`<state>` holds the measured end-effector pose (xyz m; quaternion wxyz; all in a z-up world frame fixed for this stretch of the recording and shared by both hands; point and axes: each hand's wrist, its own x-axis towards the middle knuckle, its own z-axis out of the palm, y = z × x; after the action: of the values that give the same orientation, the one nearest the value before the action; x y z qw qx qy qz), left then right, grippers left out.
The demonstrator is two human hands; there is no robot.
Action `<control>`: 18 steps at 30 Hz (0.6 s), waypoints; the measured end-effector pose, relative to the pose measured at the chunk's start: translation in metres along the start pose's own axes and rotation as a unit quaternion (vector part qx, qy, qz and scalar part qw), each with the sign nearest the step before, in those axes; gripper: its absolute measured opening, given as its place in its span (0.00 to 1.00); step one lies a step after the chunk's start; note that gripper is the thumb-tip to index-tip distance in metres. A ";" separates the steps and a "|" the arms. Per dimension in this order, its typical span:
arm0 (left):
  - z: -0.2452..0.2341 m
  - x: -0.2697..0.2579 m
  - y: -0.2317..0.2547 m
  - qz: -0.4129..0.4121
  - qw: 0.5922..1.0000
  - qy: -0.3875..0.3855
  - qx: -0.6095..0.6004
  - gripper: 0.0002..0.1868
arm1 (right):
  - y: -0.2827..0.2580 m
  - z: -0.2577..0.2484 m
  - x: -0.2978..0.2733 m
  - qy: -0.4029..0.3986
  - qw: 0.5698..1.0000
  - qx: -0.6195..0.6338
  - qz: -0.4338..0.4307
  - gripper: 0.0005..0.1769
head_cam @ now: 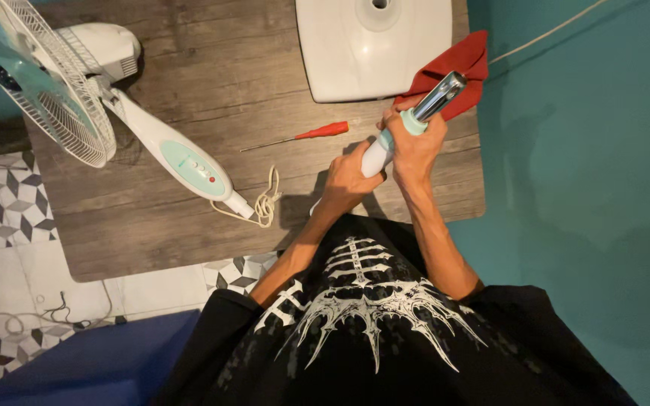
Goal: The person assembles a white pedestal fan on a wooden table. They attach the front grille, secure the motor housing, connect the neck to the base, and install the stand pole, completing the reassembly of the fan.
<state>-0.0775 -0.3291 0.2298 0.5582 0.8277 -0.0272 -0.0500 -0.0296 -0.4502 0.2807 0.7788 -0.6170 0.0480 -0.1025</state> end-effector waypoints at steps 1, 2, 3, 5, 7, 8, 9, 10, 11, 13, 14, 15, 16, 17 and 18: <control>0.000 0.002 0.003 -0.003 1.000 -0.011 -0.003 0.20 | -0.002 -0.002 0.002 -0.004 1.000 0.014 0.001 0.09; -0.001 0.003 0.005 -0.006 1.000 -0.022 -0.006 0.19 | -0.004 -0.004 0.004 -0.008 1.000 0.027 0.003 0.09; -0.001 0.005 0.008 -0.007 0.999 -0.032 -0.009 0.17 | -0.008 -0.005 0.006 -0.012 0.999 0.040 0.002 0.08; -0.003 0.009 0.009 0.006 0.998 -0.056 -0.038 0.18 | -0.013 -0.007 0.008 -0.004 0.998 0.059 0.021 0.10; -0.004 0.011 0.006 0.022 0.992 -0.099 -0.072 0.17 | -0.017 -0.012 0.007 -0.057 0.993 0.101 0.030 0.11; -0.005 0.011 0.003 0.033 0.987 -0.130 -0.091 0.16 | -0.018 -0.018 0.006 -0.113 0.984 0.134 0.029 0.11; -0.005 0.012 -0.001 0.047 0.980 -0.163 -0.109 0.16 | -0.019 -0.024 0.006 -0.168 0.971 0.166 0.024 0.11; -0.007 0.012 -0.005 0.007 0.966 -0.210 -0.149 0.15 | -0.019 -0.028 0.008 -0.208 0.959 0.188 0.040 0.12; -0.008 0.012 -0.006 -0.034 0.947 -0.257 -0.190 0.14 | -0.019 -0.033 0.011 -0.247 0.944 0.210 0.058 0.13; -0.009 0.010 -0.007 -0.063 0.912 -0.314 -0.255 0.13 | -0.020 -0.037 0.017 -0.341 0.897 0.267 0.084 0.14; -0.010 0.006 -0.005 -0.052 0.901 -0.326 -0.281 0.14 | -0.020 -0.037 0.020 -0.395 0.863 0.302 0.093 0.15; -0.010 0.007 -0.002 -0.038 0.889 -0.340 -0.305 0.14 | -0.021 -0.035 0.024 -0.447 0.824 0.335 0.097 0.15; -0.009 0.009 0.002 -0.044 0.908 -0.305 -0.285 0.13 | -0.022 -0.033 0.028 -0.417 0.845 0.320 0.099 0.18; -0.007 0.005 0.006 -0.056 0.923 -0.271 -0.267 0.13 | -0.022 -0.032 0.025 -0.383 0.866 0.305 0.104 0.20; -0.004 0.001 0.010 -0.068 0.937 -0.237 -0.248 0.13 | -0.023 -0.031 0.021 -0.348 0.885 0.291 0.109 0.23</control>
<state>-0.0760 -0.3297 0.2408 0.7184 0.6269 -0.0891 -0.2879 -0.0178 -0.4891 0.2964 0.8961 -0.3500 -0.1911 0.1948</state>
